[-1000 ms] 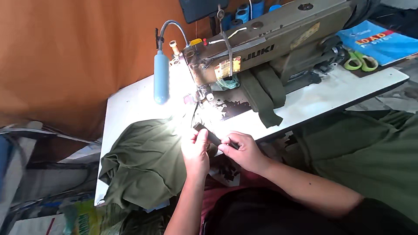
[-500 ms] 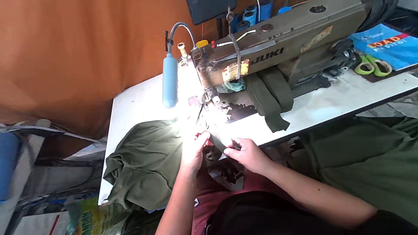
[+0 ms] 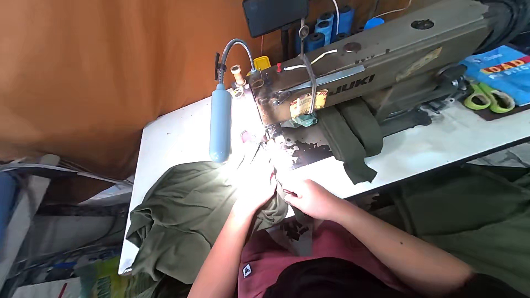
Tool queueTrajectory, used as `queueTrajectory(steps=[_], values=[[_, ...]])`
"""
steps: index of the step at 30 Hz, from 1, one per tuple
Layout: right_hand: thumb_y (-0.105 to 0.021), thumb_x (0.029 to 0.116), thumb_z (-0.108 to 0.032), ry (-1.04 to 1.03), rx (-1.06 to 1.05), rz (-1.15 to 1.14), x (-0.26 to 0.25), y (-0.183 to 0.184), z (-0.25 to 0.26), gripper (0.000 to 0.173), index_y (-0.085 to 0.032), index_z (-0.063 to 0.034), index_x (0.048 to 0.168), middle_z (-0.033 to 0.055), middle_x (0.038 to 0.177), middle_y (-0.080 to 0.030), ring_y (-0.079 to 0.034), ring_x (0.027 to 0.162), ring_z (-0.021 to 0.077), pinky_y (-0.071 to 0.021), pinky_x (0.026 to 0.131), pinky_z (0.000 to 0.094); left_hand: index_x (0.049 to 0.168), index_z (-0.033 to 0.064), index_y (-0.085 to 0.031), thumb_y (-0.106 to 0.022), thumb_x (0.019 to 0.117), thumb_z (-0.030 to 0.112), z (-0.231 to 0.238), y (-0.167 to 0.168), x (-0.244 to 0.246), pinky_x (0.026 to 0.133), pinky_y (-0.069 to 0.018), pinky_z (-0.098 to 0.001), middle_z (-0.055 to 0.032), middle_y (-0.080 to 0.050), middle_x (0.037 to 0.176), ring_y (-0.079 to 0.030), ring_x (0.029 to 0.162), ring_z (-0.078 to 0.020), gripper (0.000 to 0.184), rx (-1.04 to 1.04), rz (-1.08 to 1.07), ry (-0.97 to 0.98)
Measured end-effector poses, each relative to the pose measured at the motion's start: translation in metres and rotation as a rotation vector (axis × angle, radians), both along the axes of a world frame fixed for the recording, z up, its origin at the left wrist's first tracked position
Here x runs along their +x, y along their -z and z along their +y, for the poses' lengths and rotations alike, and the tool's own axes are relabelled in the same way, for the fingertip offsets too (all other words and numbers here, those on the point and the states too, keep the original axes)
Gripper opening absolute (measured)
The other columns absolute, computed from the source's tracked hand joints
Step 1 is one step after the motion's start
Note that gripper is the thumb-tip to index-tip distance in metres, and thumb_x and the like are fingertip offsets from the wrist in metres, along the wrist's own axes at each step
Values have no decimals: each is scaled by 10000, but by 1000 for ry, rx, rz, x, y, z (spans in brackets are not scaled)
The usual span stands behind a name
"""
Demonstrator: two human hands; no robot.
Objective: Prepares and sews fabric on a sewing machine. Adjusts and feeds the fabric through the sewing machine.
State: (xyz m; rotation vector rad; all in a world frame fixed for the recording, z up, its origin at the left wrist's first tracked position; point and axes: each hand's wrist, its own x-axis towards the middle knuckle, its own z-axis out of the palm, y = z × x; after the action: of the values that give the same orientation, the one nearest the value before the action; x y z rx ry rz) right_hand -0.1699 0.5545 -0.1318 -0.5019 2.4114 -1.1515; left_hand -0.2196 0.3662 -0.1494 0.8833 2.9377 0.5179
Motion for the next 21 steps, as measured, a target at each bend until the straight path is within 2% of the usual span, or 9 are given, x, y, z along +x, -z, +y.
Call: queueTrajectory(steps=[2, 3, 5, 9, 13, 15, 17, 19, 21], values=[[-490, 1059, -201, 20, 17, 0, -4, 0, -2, 303, -670, 38, 1008, 164, 870, -637, -617, 837, 265, -496, 775, 437, 1020, -14, -726, -488, 1003, 172, 3, 6, -2, 1019, -476, -580, -216, -681, 1264, -631, 1221, -398, 302, -67, 55, -20], [-481, 1062, -206, 20, 43, 13, -5, -1, -4, 313, -674, 40, 1031, 180, 899, -653, -636, 869, 287, -502, 798, 454, 1012, -13, -727, -497, 995, 170, 4, 6, -2, 979, -490, -585, -219, -697, 1199, -650, 1172, -404, 295, -71, 78, -31], [-466, 1075, -229, 22, 92, 34, -9, -1, -8, 343, -686, 33, 1093, 201, 961, -687, -670, 944, 321, -516, 850, 484, 1012, -11, -726, -503, 992, 164, 5, 6, -5, 988, -491, -579, -213, -695, 1212, -647, 1178, -397, 284, -74, 80, -53], [-472, 1073, -234, 44, 83, 41, -13, 1, -10, 340, -687, 29, 1084, 190, 995, -681, -661, 971, 304, -515, 868, 463, 1026, -10, -726, -496, 995, 158, 3, 11, -10, 1046, -459, -573, -182, -650, 1370, -597, 1293, -385, 286, -64, 113, -44], [-509, 1040, -176, 40, 21, 44, -2, 6, -4, 294, -695, 51, 1052, 201, 990, -680, -664, 949, 304, -527, 859, 452, 920, 1, -718, -521, 948, 144, 0, 16, 8, 1039, -462, -594, -206, -658, 1350, -596, 1287, -421, 245, 36, 165, -6], [-528, 1019, -152, 46, -2, 55, -1, 7, -2, 269, -694, 59, 1025, 200, 968, -673, -661, 919, 300, -530, 834, 443, 924, -20, -716, -509, 955, 132, -1, 13, 14, 1008, -488, -569, -212, -703, 1249, -657, 1198, -402, 258, 80, 123, -32], [-530, 1016, -160, 58, -7, 51, -3, 7, -4, 270, -688, 57, 986, 192, 928, -665, -652, 880, 289, -524, 800, 435, 975, -50, -712, -489, 985, 125, 0, 5, 11, 903, -528, -557, -217, -721, 1046, -699, 1034, -389, 283, 93, 13, -101], [-535, 1014, -180, 62, -12, 64, -6, 8, -6, 283, -683, 52, 947, 177, 881, -656, -644, 843, 279, -521, 768, 427, 997, -58, -707, -474, 998, 131, -1, 1, 5, 868, -540, -536, -213, -713, 975, -705, 976, -366, 299, 129, -47, -148], [-536, 1001, -168, 54, -19, 70, -9, 7, -5, 277, -676, 56, 918, 173, 860, -644, -634, 830, 274, -512, 756, 420, 945, -42, -710, -469, 985, 138, -5, 3, 2, 849, -545, -481, -181, -712, 955, -701, 948, -310, 303, 230, -14, -134]])
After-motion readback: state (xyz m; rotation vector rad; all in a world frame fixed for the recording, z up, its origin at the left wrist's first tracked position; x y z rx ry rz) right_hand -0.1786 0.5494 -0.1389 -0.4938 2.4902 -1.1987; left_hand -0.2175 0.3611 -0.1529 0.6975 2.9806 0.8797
